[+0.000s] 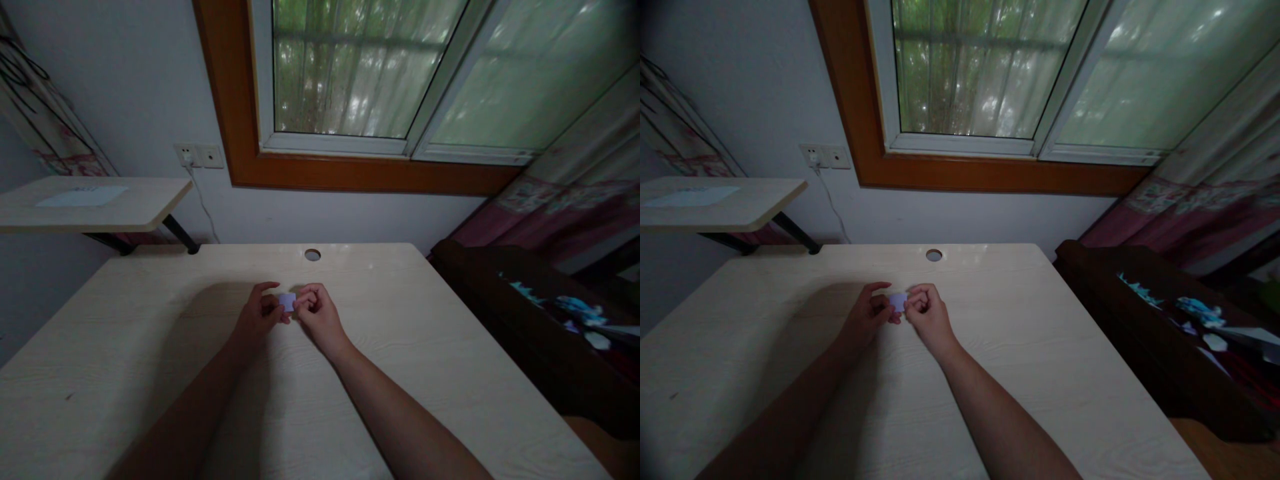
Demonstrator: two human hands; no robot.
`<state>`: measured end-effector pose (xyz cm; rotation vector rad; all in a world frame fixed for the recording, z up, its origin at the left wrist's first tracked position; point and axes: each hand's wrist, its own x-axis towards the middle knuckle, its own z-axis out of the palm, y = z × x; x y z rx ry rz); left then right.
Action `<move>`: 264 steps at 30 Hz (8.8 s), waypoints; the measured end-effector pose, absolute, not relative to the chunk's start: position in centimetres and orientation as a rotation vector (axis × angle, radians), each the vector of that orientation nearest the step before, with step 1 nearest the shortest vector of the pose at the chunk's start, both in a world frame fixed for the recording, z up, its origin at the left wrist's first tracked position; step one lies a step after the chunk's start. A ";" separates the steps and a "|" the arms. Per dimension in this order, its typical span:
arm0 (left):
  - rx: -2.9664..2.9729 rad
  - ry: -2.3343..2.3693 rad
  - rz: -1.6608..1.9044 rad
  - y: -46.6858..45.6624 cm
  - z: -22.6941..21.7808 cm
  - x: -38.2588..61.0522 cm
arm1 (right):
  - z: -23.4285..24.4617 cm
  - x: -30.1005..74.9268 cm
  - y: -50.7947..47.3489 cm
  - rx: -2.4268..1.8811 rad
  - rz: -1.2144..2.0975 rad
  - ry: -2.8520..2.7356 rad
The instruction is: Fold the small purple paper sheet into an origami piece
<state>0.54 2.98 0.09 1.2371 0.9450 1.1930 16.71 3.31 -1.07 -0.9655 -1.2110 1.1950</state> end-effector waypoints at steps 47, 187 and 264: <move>1.249 0.853 1.208 3.2 0.2 0.0 | -0.4 16.8 2.9 -0.921 1.168 -1.218; 1.344 1.107 1.236 3.7 -0.2 -0.3 | -1.0 16.6 2.9 -0.873 1.299 -1.289; 1.933 1.125 1.306 3.5 -0.6 -0.4 | -0.6 16.8 3.3 -0.759 1.291 -1.111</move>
